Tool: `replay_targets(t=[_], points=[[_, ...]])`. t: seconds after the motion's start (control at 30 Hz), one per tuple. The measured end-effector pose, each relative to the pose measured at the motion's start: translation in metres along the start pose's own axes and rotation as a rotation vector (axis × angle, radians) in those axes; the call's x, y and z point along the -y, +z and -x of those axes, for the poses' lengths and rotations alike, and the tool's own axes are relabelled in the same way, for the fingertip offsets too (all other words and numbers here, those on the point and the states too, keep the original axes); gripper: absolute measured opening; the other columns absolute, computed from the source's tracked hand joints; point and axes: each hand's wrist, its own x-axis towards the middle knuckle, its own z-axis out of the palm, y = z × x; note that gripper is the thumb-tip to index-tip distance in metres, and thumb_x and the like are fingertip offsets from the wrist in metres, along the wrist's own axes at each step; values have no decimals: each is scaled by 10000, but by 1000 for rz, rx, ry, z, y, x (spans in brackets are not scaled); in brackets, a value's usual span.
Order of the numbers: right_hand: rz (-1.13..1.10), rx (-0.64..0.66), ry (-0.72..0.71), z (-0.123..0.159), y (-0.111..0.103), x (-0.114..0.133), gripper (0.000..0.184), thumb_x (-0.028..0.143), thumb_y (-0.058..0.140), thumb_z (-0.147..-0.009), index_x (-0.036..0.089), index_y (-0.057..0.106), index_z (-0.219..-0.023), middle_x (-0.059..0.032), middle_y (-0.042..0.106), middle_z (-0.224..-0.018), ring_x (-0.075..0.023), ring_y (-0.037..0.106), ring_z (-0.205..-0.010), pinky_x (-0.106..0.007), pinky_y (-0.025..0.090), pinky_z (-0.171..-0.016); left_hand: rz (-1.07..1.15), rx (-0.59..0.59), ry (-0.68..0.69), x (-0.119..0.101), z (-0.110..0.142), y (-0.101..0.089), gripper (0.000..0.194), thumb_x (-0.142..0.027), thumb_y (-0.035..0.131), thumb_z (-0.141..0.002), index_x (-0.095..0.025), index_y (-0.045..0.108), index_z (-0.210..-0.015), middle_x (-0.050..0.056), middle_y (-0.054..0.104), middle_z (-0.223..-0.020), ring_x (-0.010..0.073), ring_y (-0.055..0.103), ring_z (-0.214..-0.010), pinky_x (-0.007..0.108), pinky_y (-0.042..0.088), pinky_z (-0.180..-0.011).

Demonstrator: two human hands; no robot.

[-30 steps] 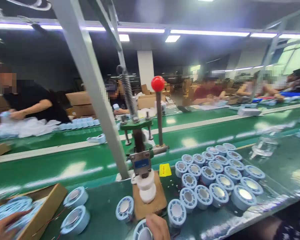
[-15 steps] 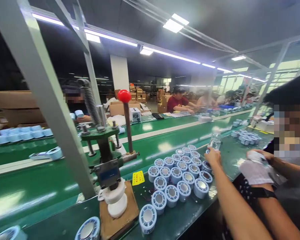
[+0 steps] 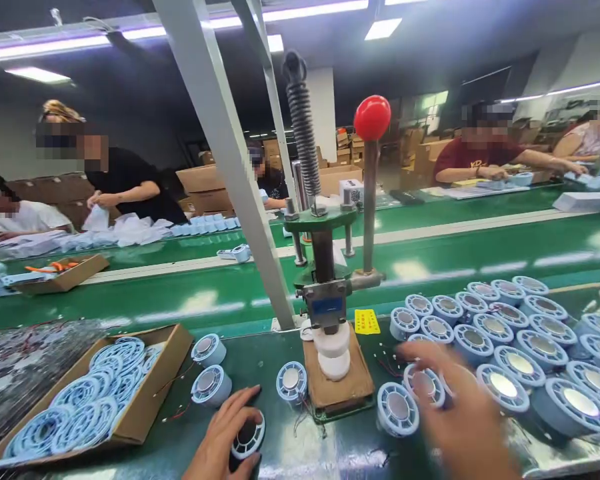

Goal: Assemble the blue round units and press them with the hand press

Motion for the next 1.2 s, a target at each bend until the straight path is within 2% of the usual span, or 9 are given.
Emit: replay_targets(t=[0.07, 0.17, 0.27, 0.43, 0.6, 0.73, 0.83, 1.03, 1.2], points=[[-174, 247, -349, 39, 55, 66, 325, 270, 493, -881, 308, 626, -1175, -78, 651, -1215, -247, 657, -1108, -396, 606, -889, 26, 29, -15, 1, 1, -2, 432, -150, 607, -714, -297, 636, -1118, 62, 499, -1461, 305, 430, -1370, 543, 426, -1094], [-75, 403, -350, 64, 118, 127, 579, 47, 479, -783, 194, 545, -1339, -208, 453, -1446, -344, 478, -1329, -496, 524, -995, 43, -11, 13, 11, 9, 6, 501, -214, 609, -773, -289, 575, -1267, 79, 478, -1475, 303, 414, -1380, 538, 413, -1108], [-1, 549, -333, 70, 142, 139, 630, -42, 473, -705, 164, 608, -1284, -237, 475, -1419, -407, 452, -1329, -580, 470, -1014, 44, -127, 21, 23, 20, 21, 545, -324, 614, -820, -271, 514, -1353, 93, 509, -1446, 311, 430, -1363, 533, 425, -1099], [-216, 607, -346, 93, 131, 108, 720, -2, 525, -658, 273, 553, -1323, -87, 568, -1339, -268, 554, -1229, -443, 507, -1022, -17, -171, -149, 23, 23, 34, 622, -456, 704, -776, -279, 533, -1347, 96, 609, -1322, 330, 544, -1227, 538, 497, -1013], [-321, 468, -346, 123, 124, 68, 852, 62, 603, -608, 217, 411, -1423, -91, 577, -1335, -236, 590, -1201, -321, 526, -997, -40, -165, -57, 8, 15, 33, 774, -300, 624, -816, -315, 273, -1506, 63, 442, -1509, 325, 433, -1349, 551, 468, -1031], [-329, 370, -288, 133, 126, 62, 844, 86, 635, -618, 223, 388, -1413, -75, 611, -1290, -228, 613, -1171, -305, 535, -976, -1, -180, -160, 3, 3, 35, 584, -391, 669, -781, -299, 544, -1345, 64, 590, -1376, 369, 495, -1293, 618, 459, -1011], [-297, 306, -228, 133, 127, 67, 850, 89, 639, -599, 223, 394, -1401, -77, 620, -1272, -243, 625, -1145, -322, 546, -957, 197, -270, -272, -7, -4, 33, 514, -426, 638, -802, -238, 595, -1279, 91, 672, -1255, 326, 609, -1174, 539, 515, -992], [-270, 244, -303, 136, 130, 64, 772, 182, 624, -711, 180, 341, -1429, -115, 634, -1217, -238, 649, -1091, -315, 570, -901, 296, -137, 170, -49, -6, 27, 821, -320, 728, -756, -295, 345, -1482, 62, 643, -1306, 250, 639, -1151, 321, 552, -968], [-260, 223, -308, 133, 127, 66, 735, 234, 635, -771, 189, 326, -1437, -118, 642, -1201, -235, 660, -1069, -312, 577, -876, 186, -153, 171, -58, -6, 38, 845, -209, 719, -708, -258, 365, -1473, 84, 595, -1360, 273, 598, -1202, 363, 533, -1005]])
